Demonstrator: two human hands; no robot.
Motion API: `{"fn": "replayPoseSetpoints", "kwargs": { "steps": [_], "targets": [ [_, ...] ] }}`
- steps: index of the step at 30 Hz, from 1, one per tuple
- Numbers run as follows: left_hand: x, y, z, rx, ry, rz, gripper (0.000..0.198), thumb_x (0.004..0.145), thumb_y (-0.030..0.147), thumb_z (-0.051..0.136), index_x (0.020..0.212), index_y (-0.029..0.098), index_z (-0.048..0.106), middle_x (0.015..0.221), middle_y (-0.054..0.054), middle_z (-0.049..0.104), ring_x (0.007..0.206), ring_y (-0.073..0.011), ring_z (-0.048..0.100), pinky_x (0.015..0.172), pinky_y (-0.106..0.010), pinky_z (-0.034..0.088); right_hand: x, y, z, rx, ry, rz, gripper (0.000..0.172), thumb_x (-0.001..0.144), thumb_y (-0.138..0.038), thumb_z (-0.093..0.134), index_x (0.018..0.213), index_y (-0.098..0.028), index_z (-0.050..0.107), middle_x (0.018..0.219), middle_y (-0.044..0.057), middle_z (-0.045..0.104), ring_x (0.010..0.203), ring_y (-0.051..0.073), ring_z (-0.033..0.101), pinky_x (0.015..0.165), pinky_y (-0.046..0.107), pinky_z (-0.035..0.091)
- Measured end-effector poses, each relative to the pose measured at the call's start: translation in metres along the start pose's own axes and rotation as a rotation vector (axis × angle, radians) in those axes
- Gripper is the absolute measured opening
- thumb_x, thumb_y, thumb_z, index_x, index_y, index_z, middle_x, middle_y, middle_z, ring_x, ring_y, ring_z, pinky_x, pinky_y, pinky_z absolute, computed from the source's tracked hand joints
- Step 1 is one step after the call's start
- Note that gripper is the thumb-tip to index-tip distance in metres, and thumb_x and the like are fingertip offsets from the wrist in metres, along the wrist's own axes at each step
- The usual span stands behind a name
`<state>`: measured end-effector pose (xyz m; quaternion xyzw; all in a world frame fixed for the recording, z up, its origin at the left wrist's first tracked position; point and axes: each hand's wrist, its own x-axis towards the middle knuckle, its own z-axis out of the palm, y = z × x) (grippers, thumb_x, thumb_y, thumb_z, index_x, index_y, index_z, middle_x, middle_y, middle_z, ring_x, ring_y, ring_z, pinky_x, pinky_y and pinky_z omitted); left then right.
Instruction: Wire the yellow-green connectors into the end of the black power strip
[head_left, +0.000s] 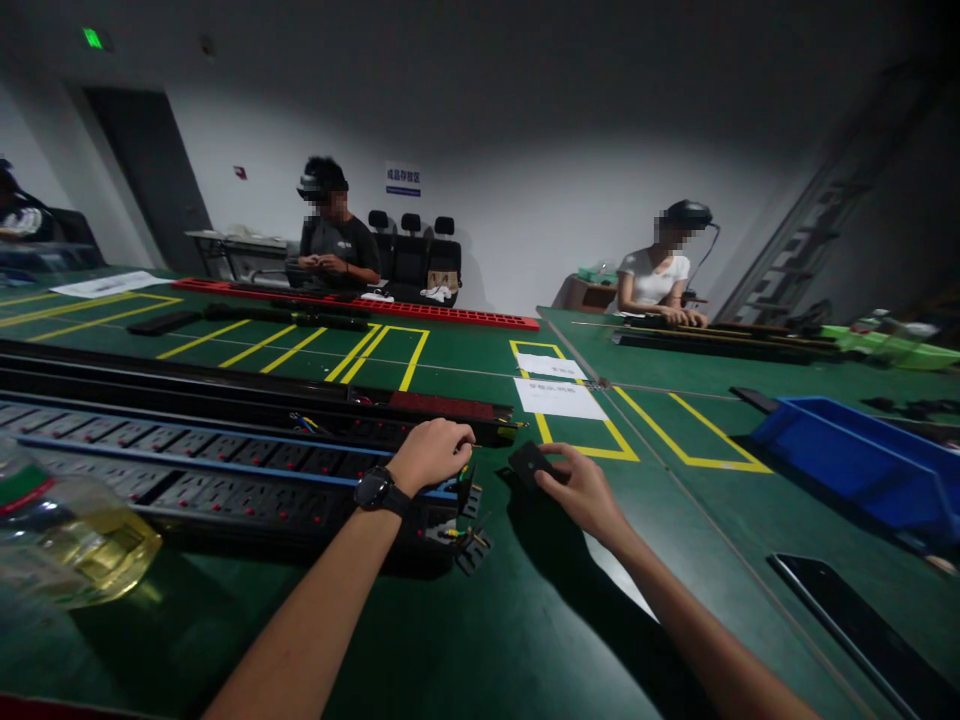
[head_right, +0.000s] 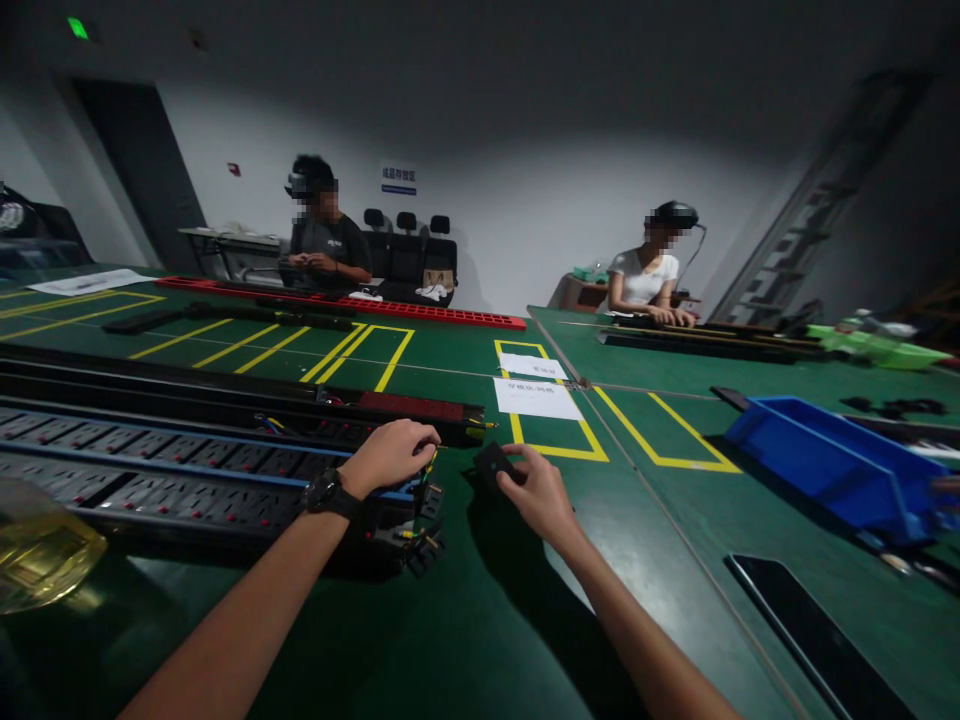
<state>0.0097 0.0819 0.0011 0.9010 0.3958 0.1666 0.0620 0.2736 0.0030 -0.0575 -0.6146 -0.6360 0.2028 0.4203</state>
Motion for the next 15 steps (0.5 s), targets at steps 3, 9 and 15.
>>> {"fn": "replayPoseSetpoints", "kwargs": {
  "steps": [3, 9, 15],
  "targets": [
    [0.0, 0.0, 0.0, 0.001, 0.005, -0.001, 0.028, 0.094, 0.025, 0.054, 0.106, 0.024, 0.079, 0.106, -0.006, 0.081, 0.102, -0.0253, 0.074, 0.092, -0.035, 0.056, -0.003, -0.008, 0.011, -0.036, 0.038, 0.004, 0.033, 0.083, -0.04, 0.06, 0.11, -0.022, 0.068, 0.074, 0.002, 0.078, 0.058, 0.024, 0.068, 0.055, 0.032, 0.047],
    [-0.001, 0.001, 0.0, 0.007, 0.016, -0.014, 0.027, 0.093, 0.023, 0.054, 0.105, 0.023, 0.079, 0.105, -0.007, 0.081, 0.1, -0.0262, 0.075, 0.09, -0.036, 0.056, 0.007, -0.025, 0.043, -0.124, 0.093, -0.059, 0.024, 0.091, -0.039, 0.059, 0.105, -0.024, 0.072, 0.07, 0.002, 0.077, 0.06, 0.025, 0.07, 0.056, 0.032, 0.045],
    [0.0, 0.001, 0.001, -0.004, 0.022, -0.044, 0.026, 0.092, 0.024, 0.056, 0.105, 0.024, 0.079, 0.103, -0.007, 0.082, 0.099, -0.0262, 0.076, 0.09, -0.035, 0.057, 0.025, -0.034, 0.062, -0.373, 0.182, -0.048, 0.018, 0.091, -0.029, 0.063, 0.1, -0.024, 0.077, 0.082, 0.005, 0.079, 0.075, 0.025, 0.075, 0.064, 0.031, 0.048]
  ]
}}
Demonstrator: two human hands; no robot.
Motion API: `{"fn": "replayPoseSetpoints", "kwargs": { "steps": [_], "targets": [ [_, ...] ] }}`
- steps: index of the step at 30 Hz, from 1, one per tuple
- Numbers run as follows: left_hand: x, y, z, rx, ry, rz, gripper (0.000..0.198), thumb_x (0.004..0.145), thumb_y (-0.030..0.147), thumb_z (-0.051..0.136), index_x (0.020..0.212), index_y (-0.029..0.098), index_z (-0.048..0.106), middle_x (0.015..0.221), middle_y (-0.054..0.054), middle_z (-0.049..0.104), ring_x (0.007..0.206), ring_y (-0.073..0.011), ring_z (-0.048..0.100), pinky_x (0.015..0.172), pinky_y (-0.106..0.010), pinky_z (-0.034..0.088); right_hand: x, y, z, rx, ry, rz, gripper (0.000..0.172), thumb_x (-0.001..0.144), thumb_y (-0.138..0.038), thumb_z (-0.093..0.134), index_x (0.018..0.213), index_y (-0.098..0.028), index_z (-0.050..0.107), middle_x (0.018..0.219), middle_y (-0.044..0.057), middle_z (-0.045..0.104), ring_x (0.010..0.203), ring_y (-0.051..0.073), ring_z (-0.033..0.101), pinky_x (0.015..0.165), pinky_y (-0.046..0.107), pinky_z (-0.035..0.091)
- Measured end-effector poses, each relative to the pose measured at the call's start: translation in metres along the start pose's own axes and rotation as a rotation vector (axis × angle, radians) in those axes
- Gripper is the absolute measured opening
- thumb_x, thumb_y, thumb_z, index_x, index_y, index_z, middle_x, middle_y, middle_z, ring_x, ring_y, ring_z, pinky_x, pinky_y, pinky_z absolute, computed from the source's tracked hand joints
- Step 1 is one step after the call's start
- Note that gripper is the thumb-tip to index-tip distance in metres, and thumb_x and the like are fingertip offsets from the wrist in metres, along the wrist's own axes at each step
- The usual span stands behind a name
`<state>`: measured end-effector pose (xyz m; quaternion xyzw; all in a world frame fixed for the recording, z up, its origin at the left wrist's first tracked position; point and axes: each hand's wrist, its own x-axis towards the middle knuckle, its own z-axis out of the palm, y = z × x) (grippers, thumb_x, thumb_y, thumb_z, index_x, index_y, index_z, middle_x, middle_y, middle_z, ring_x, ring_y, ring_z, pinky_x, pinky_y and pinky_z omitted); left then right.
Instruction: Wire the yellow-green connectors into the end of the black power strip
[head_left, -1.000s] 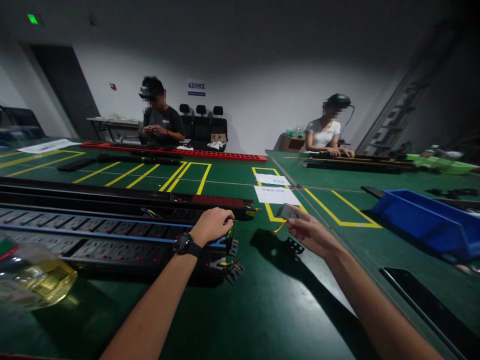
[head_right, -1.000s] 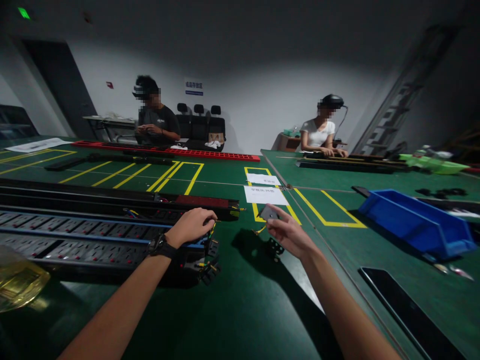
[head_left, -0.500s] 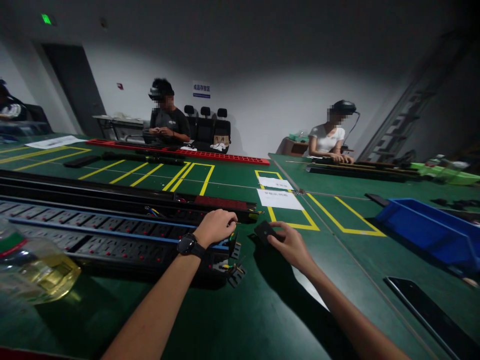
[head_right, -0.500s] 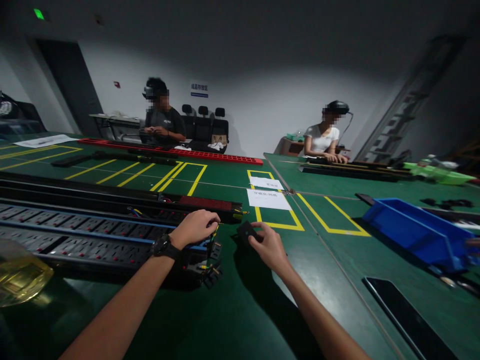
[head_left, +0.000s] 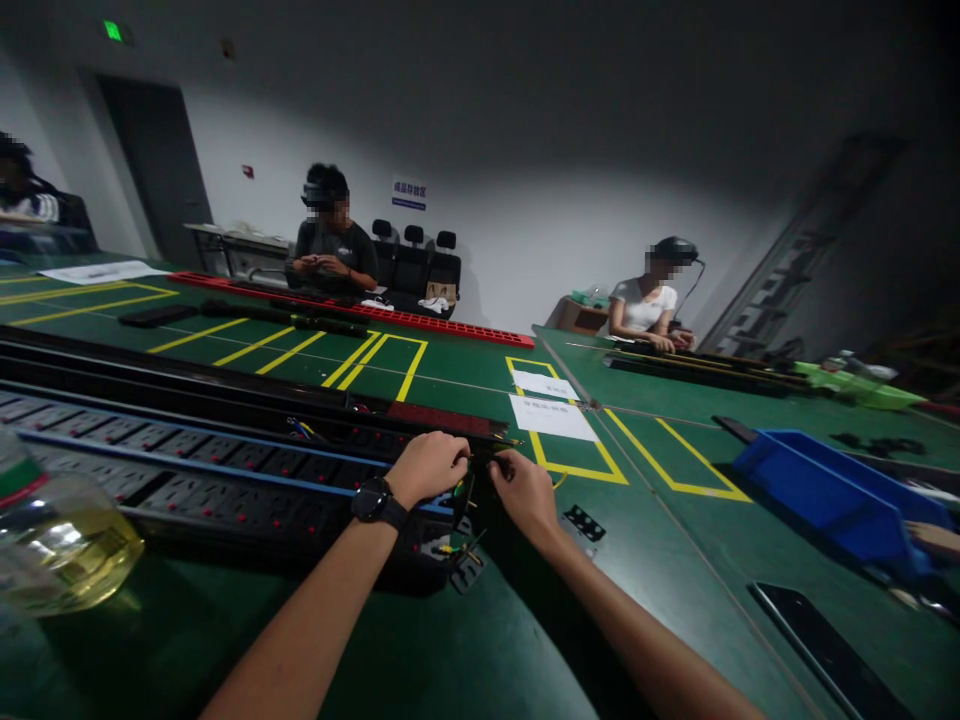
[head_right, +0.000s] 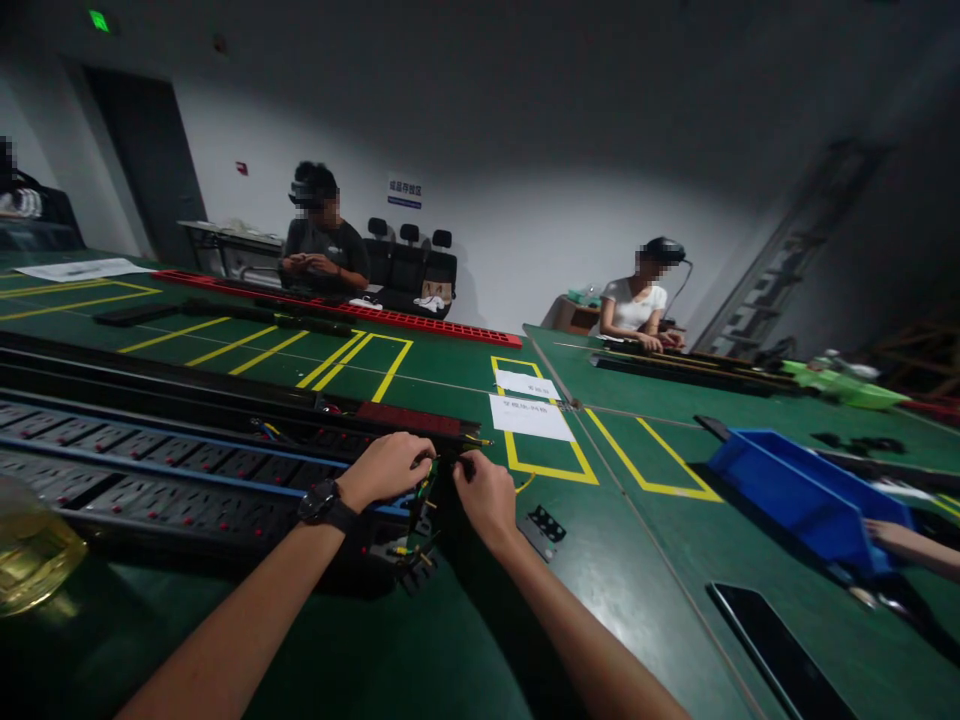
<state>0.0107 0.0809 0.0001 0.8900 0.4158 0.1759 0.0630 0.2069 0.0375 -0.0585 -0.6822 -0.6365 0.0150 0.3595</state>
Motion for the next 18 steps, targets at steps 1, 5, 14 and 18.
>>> {"fn": "replayPoseSetpoints", "kwargs": {
  "steps": [1, 5, 14, 18],
  "targets": [
    [0.0, 0.0, 0.0, -0.002, 0.002, -0.003, 0.026, 0.092, 0.024, 0.056, 0.104, 0.024, 0.079, 0.102, -0.007, 0.082, 0.098, -0.026, 0.076, 0.089, -0.035, 0.057, 0.001, 0.0, 0.001, -0.008, 0.013, 0.001, 0.017, 0.091, -0.029, 0.063, 0.099, -0.024, 0.078, 0.082, 0.006, 0.079, 0.075, 0.025, 0.075, 0.065, 0.031, 0.048],
    [-0.001, 0.002, -0.002, -0.009, -0.002, 0.002, 0.027, 0.092, 0.023, 0.056, 0.103, 0.025, 0.08, 0.102, -0.006, 0.082, 0.098, -0.0257, 0.076, 0.089, -0.034, 0.056, 0.0, 0.004, 0.007, 0.114, 0.052, 0.001, 0.018, 0.092, -0.032, 0.062, 0.096, -0.022, 0.077, 0.083, 0.007, 0.08, 0.076, 0.026, 0.075, 0.069, 0.032, 0.052],
    [-0.002, 0.001, -0.004, 0.003, -0.012, 0.027, 0.026, 0.091, 0.024, 0.056, 0.102, 0.026, 0.08, 0.099, -0.006, 0.081, 0.096, -0.0264, 0.076, 0.085, -0.034, 0.055, -0.007, -0.003, 0.012, 0.493, -0.187, -0.175, 0.037, 0.091, -0.031, 0.06, 0.123, -0.018, 0.071, 0.097, 0.008, 0.082, 0.085, 0.025, 0.077, 0.079, 0.036, 0.059],
    [-0.002, 0.003, -0.006, 0.014, -0.004, -0.013, 0.024, 0.091, 0.025, 0.056, 0.102, 0.024, 0.077, 0.093, -0.007, 0.08, 0.09, -0.0273, 0.075, 0.079, -0.034, 0.055, -0.009, 0.004, 0.016, 0.534, -0.222, -0.199, 0.052, 0.081, -0.015, 0.055, 0.131, -0.019, 0.068, 0.11, 0.007, 0.081, 0.099, 0.025, 0.077, 0.09, 0.039, 0.059]
  ]
}}
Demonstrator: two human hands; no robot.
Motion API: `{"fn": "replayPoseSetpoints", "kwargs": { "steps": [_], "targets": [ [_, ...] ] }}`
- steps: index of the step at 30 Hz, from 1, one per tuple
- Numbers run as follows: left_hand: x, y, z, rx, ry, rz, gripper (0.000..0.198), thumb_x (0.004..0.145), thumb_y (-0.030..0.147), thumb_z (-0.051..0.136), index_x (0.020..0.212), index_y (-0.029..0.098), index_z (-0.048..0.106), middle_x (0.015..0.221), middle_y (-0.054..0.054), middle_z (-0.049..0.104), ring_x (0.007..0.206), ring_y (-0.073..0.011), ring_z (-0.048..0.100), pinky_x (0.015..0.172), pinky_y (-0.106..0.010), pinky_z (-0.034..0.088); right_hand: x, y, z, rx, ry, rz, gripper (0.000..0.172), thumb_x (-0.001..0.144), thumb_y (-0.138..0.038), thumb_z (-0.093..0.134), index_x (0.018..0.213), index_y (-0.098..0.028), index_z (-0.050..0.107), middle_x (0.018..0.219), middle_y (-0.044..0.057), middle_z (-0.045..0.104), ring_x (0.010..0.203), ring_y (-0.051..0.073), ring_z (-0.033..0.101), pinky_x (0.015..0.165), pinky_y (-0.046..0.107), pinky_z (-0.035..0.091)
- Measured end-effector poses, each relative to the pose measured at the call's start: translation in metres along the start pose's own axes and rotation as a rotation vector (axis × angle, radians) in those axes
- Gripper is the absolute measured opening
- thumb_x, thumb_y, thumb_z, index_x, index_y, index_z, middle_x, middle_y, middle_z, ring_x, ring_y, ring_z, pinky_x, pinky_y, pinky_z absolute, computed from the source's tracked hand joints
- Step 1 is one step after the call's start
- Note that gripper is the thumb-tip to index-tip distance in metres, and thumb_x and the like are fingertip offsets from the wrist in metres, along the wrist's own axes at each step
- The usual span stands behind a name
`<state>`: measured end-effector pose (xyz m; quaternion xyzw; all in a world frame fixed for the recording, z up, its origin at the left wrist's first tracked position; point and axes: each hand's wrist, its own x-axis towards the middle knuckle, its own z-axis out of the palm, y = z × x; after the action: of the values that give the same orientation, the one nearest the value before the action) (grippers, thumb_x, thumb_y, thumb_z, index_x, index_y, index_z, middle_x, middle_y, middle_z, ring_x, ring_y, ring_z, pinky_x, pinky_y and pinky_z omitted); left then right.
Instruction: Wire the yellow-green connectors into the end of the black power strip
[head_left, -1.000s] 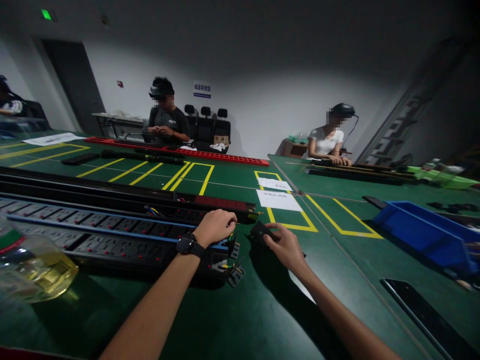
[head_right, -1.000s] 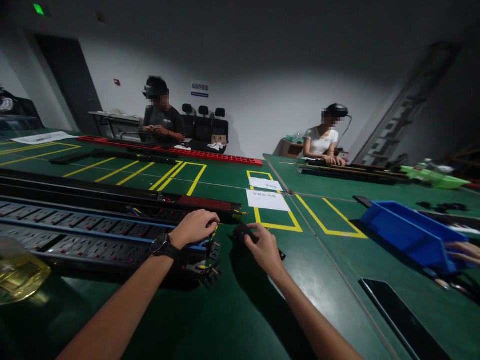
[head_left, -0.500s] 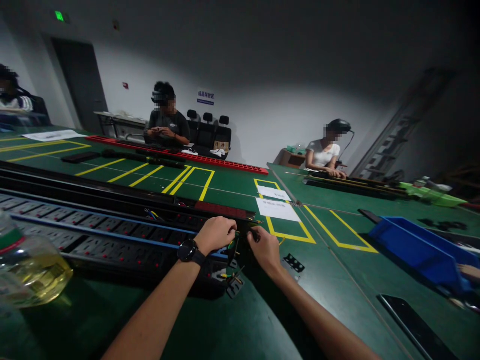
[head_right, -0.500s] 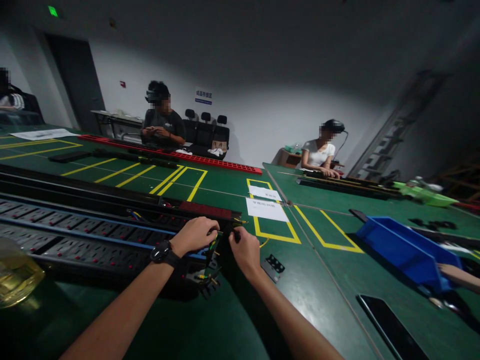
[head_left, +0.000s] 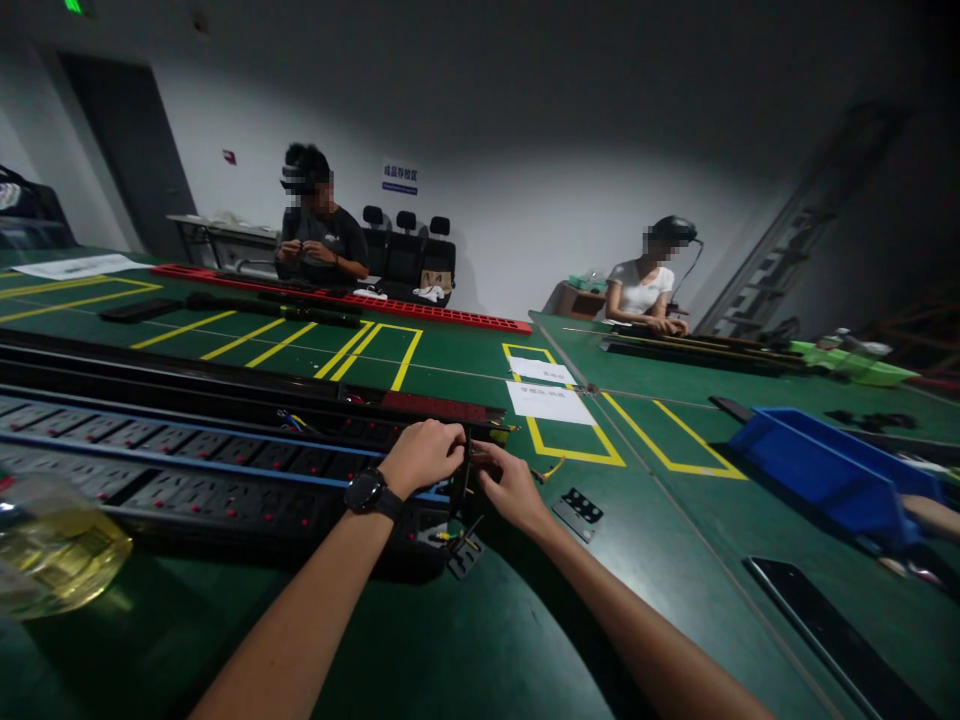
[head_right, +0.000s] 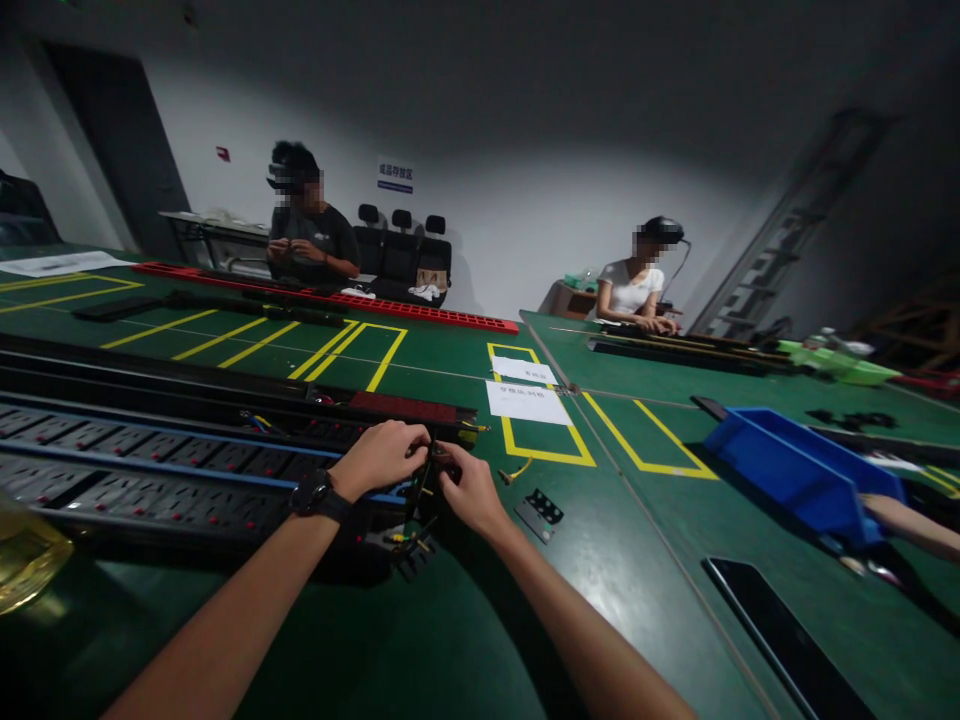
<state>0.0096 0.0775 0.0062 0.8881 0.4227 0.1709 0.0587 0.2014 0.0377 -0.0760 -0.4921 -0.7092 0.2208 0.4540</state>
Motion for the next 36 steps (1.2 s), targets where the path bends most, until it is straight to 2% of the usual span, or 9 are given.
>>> {"fn": "replayPoseSetpoints", "kwargs": {
  "steps": [6, 13, 19, 26, 29, 32, 34, 36],
  "targets": [
    [0.001, -0.001, -0.001, -0.06, 0.021, -0.041, 0.022, 0.09, 0.021, 0.054, 0.097, 0.023, 0.074, 0.091, -0.007, 0.08, 0.086, -0.0247, 0.075, 0.077, -0.031, 0.053, -0.001, 0.009, 0.001, -0.115, 0.037, 0.051, 0.061, 0.077, -0.008, 0.057, 0.135, -0.021, 0.068, 0.112, 0.009, 0.079, 0.102, 0.026, 0.074, 0.095, 0.043, 0.058],
    [0.0, -0.002, -0.003, -0.066, -0.015, -0.048, 0.028, 0.09, 0.018, 0.052, 0.1, 0.028, 0.076, 0.097, -0.004, 0.081, 0.093, -0.0246, 0.076, 0.079, -0.03, 0.053, -0.001, 0.008, -0.002, -0.066, -0.057, -0.035, 0.078, 0.066, 0.0, 0.051, 0.138, -0.024, 0.066, 0.117, 0.006, 0.079, 0.109, 0.028, 0.07, 0.101, 0.046, 0.054],
    [0.0, -0.001, -0.005, -0.06, -0.034, -0.054, 0.028, 0.09, 0.018, 0.052, 0.102, 0.027, 0.076, 0.096, -0.005, 0.081, 0.091, -0.0235, 0.075, 0.08, -0.029, 0.053, -0.001, 0.01, -0.003, -0.003, -0.082, -0.019, 0.08, 0.065, 0.002, 0.049, 0.139, -0.023, 0.063, 0.12, 0.007, 0.078, 0.112, 0.027, 0.07, 0.103, 0.046, 0.054],
    [0.002, -0.002, -0.003, -0.04, -0.03, -0.031, 0.027, 0.09, 0.017, 0.052, 0.1, 0.025, 0.076, 0.096, -0.005, 0.08, 0.091, -0.0224, 0.075, 0.081, -0.028, 0.053, -0.001, 0.001, 0.0, -0.031, -0.047, -0.003, 0.072, 0.067, 0.002, 0.049, 0.133, -0.021, 0.065, 0.113, 0.006, 0.08, 0.105, 0.025, 0.073, 0.095, 0.04, 0.056],
    [0.002, -0.002, -0.003, -0.049, -0.036, -0.033, 0.027, 0.089, 0.016, 0.052, 0.099, 0.024, 0.076, 0.094, -0.005, 0.08, 0.09, -0.0226, 0.075, 0.08, -0.028, 0.053, 0.001, -0.008, -0.016, -0.129, 0.015, -0.043, 0.056, 0.078, -0.002, 0.05, 0.127, -0.021, 0.069, 0.103, 0.005, 0.08, 0.094, 0.023, 0.074, 0.088, 0.037, 0.056],
    [0.002, -0.001, -0.004, -0.047, -0.04, -0.034, 0.026, 0.09, 0.016, 0.052, 0.097, 0.024, 0.076, 0.093, -0.005, 0.08, 0.089, -0.0229, 0.075, 0.079, -0.029, 0.053, 0.007, -0.011, -0.054, -0.332, 0.053, -0.091, 0.033, 0.086, -0.013, 0.057, 0.112, -0.023, 0.076, 0.091, 0.005, 0.078, 0.087, 0.023, 0.071, 0.083, 0.036, 0.054],
    [0.001, 0.0, -0.005, -0.046, -0.038, -0.029, 0.026, 0.09, 0.016, 0.052, 0.096, 0.024, 0.076, 0.093, -0.005, 0.08, 0.089, -0.0225, 0.074, 0.08, -0.029, 0.053, 0.011, -0.008, -0.084, -0.42, 0.0, -0.066, 0.025, 0.087, -0.018, 0.061, 0.103, -0.025, 0.078, 0.091, 0.004, 0.077, 0.084, 0.023, 0.07, 0.079, 0.035, 0.054],
    [0.001, 0.0, -0.005, -0.052, -0.038, -0.027, 0.026, 0.09, 0.015, 0.052, 0.096, 0.024, 0.076, 0.094, -0.006, 0.079, 0.088, -0.0221, 0.074, 0.08, -0.029, 0.053, 0.012, -0.002, -0.111, -0.454, -0.079, -0.024, 0.023, 0.083, -0.019, 0.066, 0.101, -0.025, 0.079, 0.093, 0.005, 0.078, 0.086, 0.024, 0.07, 0.079, 0.035, 0.054]
  ]
}}
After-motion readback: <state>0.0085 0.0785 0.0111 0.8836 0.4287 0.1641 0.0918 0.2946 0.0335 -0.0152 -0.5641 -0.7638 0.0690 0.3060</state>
